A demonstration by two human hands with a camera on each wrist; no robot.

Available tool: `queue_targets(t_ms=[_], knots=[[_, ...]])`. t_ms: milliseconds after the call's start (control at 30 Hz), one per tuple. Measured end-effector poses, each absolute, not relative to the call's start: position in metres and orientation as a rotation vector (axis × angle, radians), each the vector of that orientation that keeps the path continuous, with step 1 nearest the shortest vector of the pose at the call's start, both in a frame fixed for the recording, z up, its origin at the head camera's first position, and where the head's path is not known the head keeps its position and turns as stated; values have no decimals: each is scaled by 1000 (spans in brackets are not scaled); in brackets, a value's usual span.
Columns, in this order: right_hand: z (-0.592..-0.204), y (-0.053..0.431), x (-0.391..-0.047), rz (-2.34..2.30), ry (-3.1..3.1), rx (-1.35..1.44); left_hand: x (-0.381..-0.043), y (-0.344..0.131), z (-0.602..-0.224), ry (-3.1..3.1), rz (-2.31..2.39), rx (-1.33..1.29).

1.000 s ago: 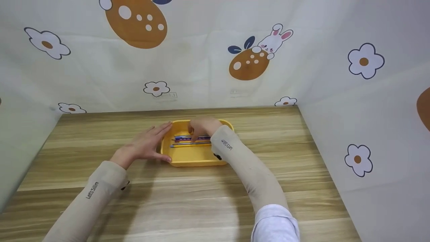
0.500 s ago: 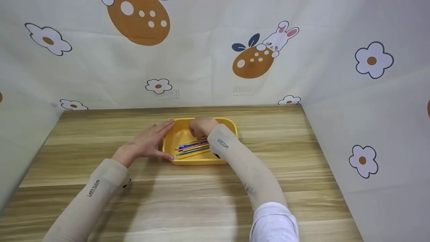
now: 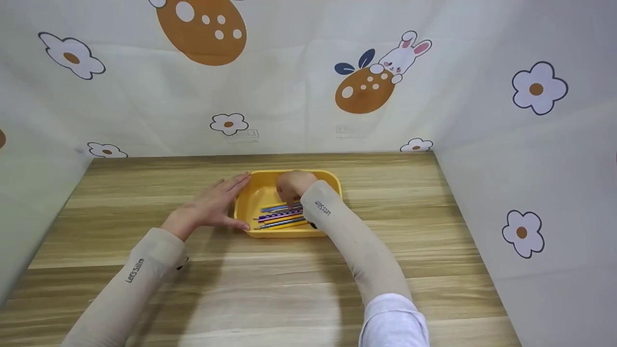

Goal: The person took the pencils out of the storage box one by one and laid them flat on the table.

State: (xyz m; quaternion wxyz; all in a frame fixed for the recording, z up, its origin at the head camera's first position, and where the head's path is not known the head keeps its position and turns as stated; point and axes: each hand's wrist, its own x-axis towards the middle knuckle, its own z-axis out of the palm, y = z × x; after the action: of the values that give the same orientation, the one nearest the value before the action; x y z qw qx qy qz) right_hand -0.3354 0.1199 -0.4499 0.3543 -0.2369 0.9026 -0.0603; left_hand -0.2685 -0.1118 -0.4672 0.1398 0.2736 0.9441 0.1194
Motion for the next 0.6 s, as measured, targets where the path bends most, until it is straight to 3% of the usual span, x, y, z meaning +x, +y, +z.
queue_targets(t_ms=[600], knots=[[-443,132,-337,-349,2320,-646,-268,-112,-466,2723,312,821]])
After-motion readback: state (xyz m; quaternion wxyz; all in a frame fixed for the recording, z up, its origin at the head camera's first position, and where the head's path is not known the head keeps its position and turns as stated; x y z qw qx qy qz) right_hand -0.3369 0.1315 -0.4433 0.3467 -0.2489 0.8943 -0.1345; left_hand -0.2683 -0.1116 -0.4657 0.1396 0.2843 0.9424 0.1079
